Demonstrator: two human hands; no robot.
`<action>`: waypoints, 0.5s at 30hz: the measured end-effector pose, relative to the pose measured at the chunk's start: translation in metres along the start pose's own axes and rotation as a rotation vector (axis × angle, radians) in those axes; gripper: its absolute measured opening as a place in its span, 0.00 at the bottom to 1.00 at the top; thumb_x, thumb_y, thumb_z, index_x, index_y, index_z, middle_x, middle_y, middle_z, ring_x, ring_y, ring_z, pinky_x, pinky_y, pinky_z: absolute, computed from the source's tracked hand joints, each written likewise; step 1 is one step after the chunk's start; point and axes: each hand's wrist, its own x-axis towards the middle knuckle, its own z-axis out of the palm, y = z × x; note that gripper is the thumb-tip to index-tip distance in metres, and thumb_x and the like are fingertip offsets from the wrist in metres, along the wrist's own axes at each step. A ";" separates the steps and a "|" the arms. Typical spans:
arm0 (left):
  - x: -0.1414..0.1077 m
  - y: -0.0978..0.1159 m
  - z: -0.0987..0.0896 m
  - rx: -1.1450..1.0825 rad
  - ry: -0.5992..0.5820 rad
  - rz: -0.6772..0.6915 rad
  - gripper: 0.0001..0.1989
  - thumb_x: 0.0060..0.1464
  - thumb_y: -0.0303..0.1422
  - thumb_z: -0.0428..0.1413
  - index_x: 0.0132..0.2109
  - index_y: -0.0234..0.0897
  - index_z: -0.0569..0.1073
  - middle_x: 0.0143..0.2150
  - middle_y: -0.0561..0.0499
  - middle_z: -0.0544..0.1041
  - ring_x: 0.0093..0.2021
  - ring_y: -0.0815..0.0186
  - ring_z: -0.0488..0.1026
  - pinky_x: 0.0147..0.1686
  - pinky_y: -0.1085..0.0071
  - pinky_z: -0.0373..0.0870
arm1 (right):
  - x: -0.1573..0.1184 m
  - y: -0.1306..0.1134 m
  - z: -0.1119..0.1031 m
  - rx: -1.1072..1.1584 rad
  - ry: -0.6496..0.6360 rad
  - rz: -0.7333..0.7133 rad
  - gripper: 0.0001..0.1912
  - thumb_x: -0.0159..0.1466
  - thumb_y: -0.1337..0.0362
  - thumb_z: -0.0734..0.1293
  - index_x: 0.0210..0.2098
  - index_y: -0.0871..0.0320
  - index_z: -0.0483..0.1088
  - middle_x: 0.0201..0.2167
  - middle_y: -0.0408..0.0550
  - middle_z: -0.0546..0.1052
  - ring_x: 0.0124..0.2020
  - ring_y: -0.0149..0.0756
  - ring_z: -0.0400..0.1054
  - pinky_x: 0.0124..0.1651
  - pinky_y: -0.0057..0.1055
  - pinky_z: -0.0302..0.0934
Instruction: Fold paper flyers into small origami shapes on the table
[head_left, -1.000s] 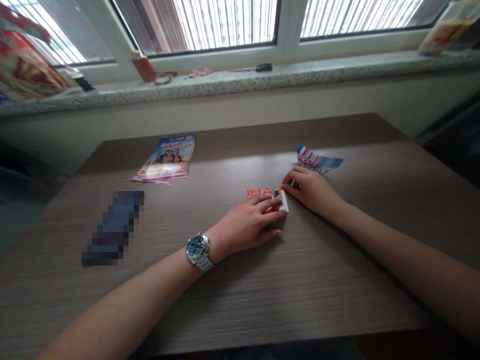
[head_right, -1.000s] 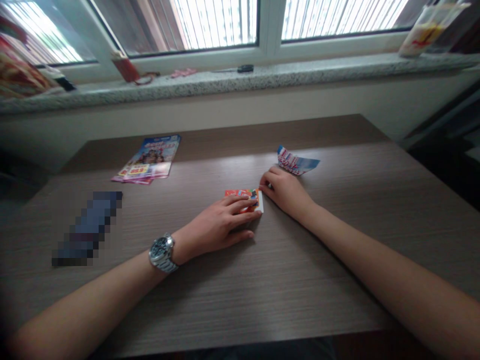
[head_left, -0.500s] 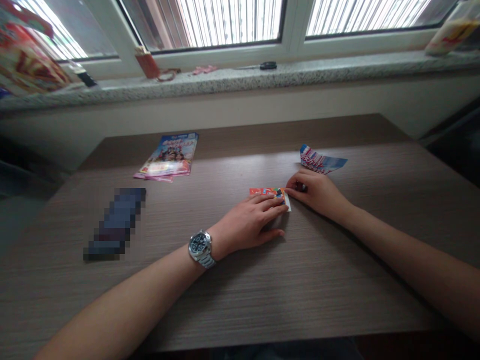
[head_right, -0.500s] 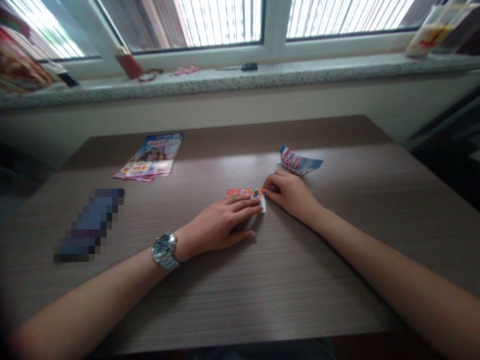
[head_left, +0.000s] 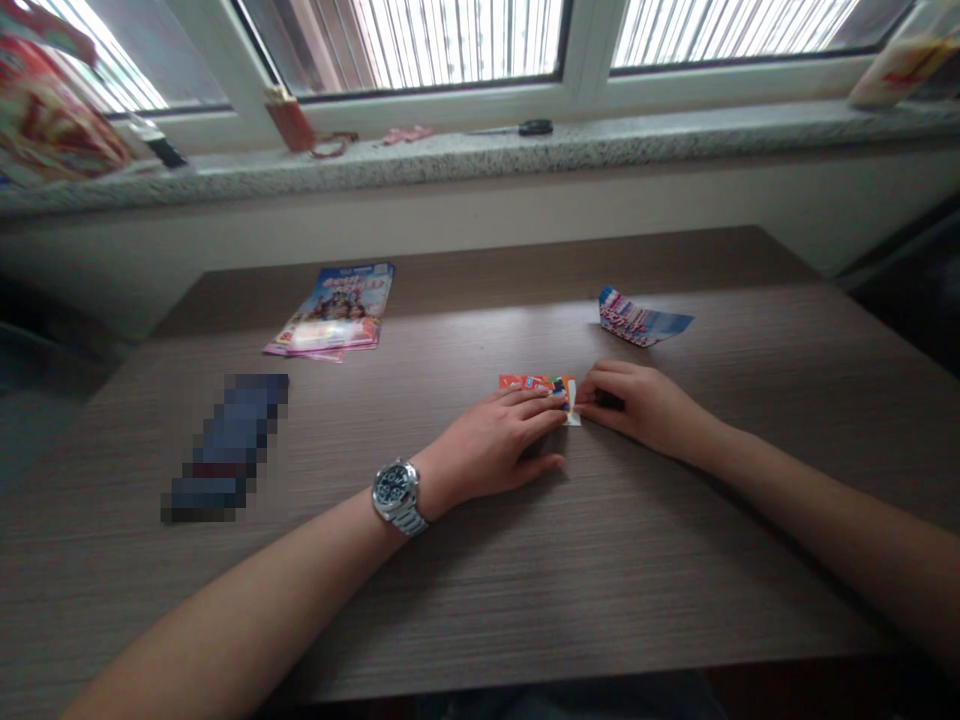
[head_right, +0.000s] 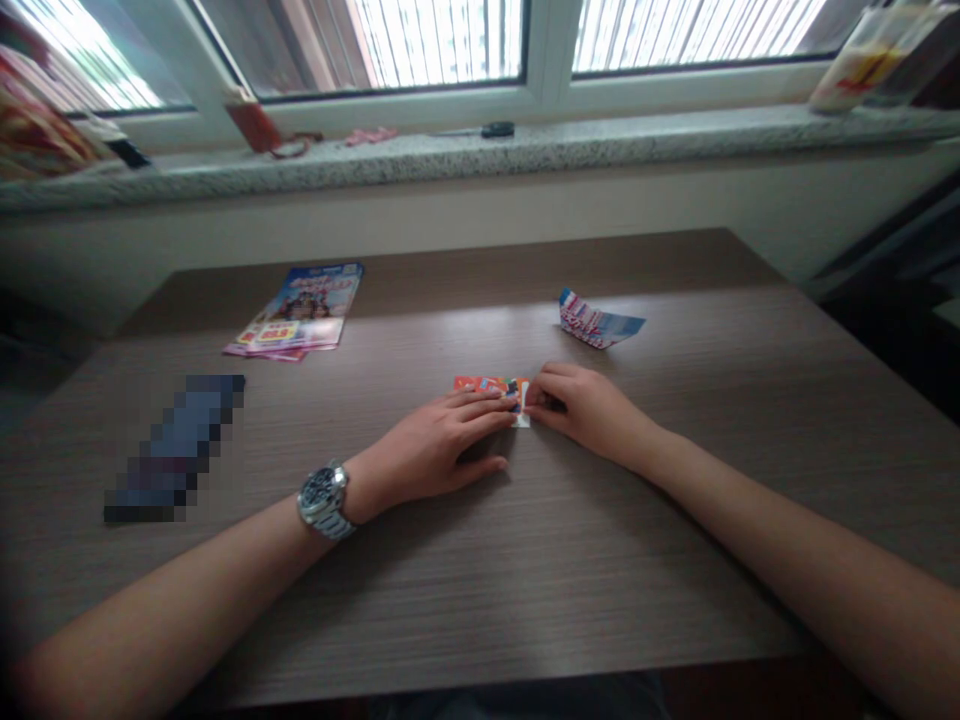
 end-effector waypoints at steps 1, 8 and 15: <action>0.000 0.000 0.000 0.001 -0.006 0.002 0.23 0.68 0.42 0.54 0.64 0.34 0.69 0.67 0.39 0.69 0.67 0.55 0.67 0.68 0.56 0.63 | -0.001 0.000 0.000 0.001 -0.006 -0.009 0.06 0.68 0.63 0.68 0.33 0.57 0.71 0.32 0.47 0.74 0.33 0.38 0.70 0.37 0.33 0.62; 0.000 -0.002 0.000 -0.008 -0.005 0.013 0.22 0.68 0.41 0.54 0.64 0.36 0.70 0.68 0.40 0.68 0.68 0.56 0.66 0.69 0.55 0.61 | -0.002 0.001 0.002 0.032 -0.046 -0.074 0.05 0.67 0.62 0.69 0.36 0.55 0.74 0.34 0.49 0.76 0.37 0.40 0.70 0.40 0.34 0.63; 0.000 -0.002 0.000 -0.017 -0.004 0.022 0.22 0.68 0.41 0.54 0.64 0.36 0.70 0.68 0.41 0.69 0.68 0.56 0.66 0.69 0.55 0.62 | -0.004 0.003 -0.005 0.057 -0.104 -0.110 0.06 0.68 0.61 0.68 0.36 0.54 0.75 0.35 0.49 0.76 0.37 0.40 0.71 0.42 0.35 0.64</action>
